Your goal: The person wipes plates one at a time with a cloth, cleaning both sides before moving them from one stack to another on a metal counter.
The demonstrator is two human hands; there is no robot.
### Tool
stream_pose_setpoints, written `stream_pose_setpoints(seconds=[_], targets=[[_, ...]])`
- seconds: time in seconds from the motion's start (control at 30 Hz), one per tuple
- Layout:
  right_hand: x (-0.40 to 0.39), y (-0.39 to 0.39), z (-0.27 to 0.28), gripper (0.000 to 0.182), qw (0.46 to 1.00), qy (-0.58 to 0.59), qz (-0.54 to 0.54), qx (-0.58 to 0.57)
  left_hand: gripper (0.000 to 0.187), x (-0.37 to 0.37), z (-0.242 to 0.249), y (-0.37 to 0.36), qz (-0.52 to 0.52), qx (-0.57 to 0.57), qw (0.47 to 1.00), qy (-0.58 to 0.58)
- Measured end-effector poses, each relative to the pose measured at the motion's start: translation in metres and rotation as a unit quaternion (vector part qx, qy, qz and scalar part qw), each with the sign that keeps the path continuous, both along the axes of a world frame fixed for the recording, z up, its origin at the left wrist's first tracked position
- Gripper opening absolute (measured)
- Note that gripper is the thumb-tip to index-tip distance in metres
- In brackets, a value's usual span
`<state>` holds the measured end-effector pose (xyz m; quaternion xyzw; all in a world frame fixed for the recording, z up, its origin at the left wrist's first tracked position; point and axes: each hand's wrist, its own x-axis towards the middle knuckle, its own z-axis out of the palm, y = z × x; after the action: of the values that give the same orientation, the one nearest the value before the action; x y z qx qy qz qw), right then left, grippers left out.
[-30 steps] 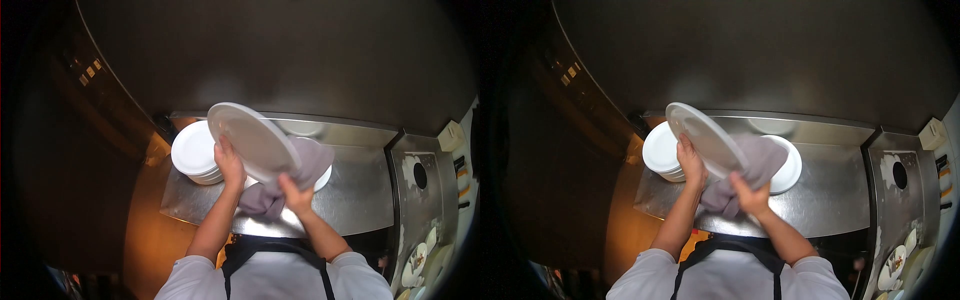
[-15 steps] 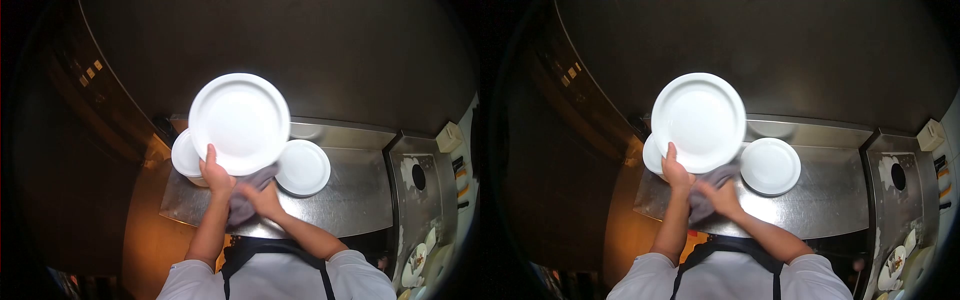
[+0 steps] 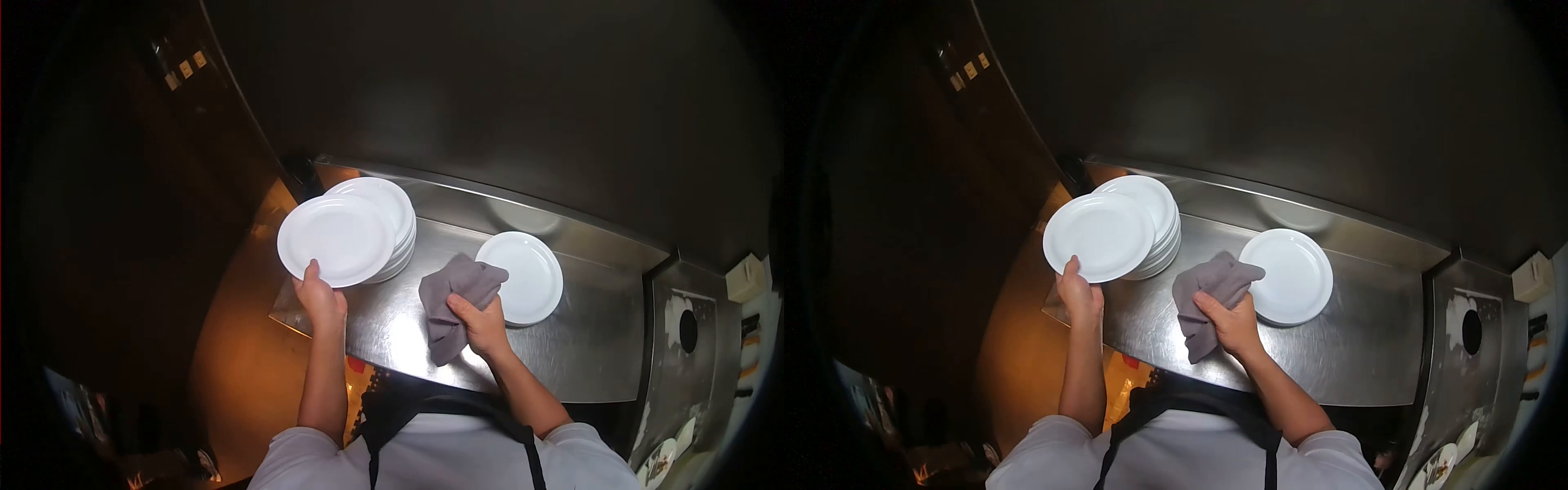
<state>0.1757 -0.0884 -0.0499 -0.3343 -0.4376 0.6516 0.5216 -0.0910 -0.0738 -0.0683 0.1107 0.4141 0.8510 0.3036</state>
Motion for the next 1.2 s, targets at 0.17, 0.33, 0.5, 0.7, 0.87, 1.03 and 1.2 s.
stream_pose_setpoints(seconds=[0.17, 0.33, 0.5, 0.7, 0.87, 1.03, 1.2], targets=[[0.000, 0.000, -0.004, 0.033, 0.999, 0.024, -0.026, 0.013, 0.057, 0.005, -0.007, 0.000, 0.001, 0.001, 1.000, 0.029], [0.008, -0.004, -0.006, 0.034, 0.998, 0.018, -0.056, -0.017, 0.063, 0.017, -0.019, 0.008, 0.021, -0.040, 0.994, 0.097], [0.010, -0.005, -0.013, 0.037, 0.991, 0.006, -0.131, 0.002, 0.065, 0.012, -0.049, 0.033, 0.039, -0.093, 0.974, 0.203], [0.063, 0.041, -0.014, 0.052, 0.965, 0.039, -0.251, 0.067, 0.087, 0.000, -0.053, 0.042, -0.034, -0.329, 0.888, 0.320], [0.093, 0.087, 0.013, 0.051, 0.941, 0.113, -0.296, 0.119, 0.081, 0.010, -0.060, 0.001, -0.006, -0.075, 0.906, 0.416], [0.132, 0.085, -0.017, 0.052, 0.965, -0.015, -0.262, -0.015, 0.066, 0.011, -0.106, -0.057, -0.235, 0.051, 0.867, 0.437], [0.137, 0.061, -0.083, 0.078, 0.622, -0.667, -0.405, 0.068, 0.066, 0.031, -0.117, -0.056, -0.440, -0.061, 0.778, 0.444]])
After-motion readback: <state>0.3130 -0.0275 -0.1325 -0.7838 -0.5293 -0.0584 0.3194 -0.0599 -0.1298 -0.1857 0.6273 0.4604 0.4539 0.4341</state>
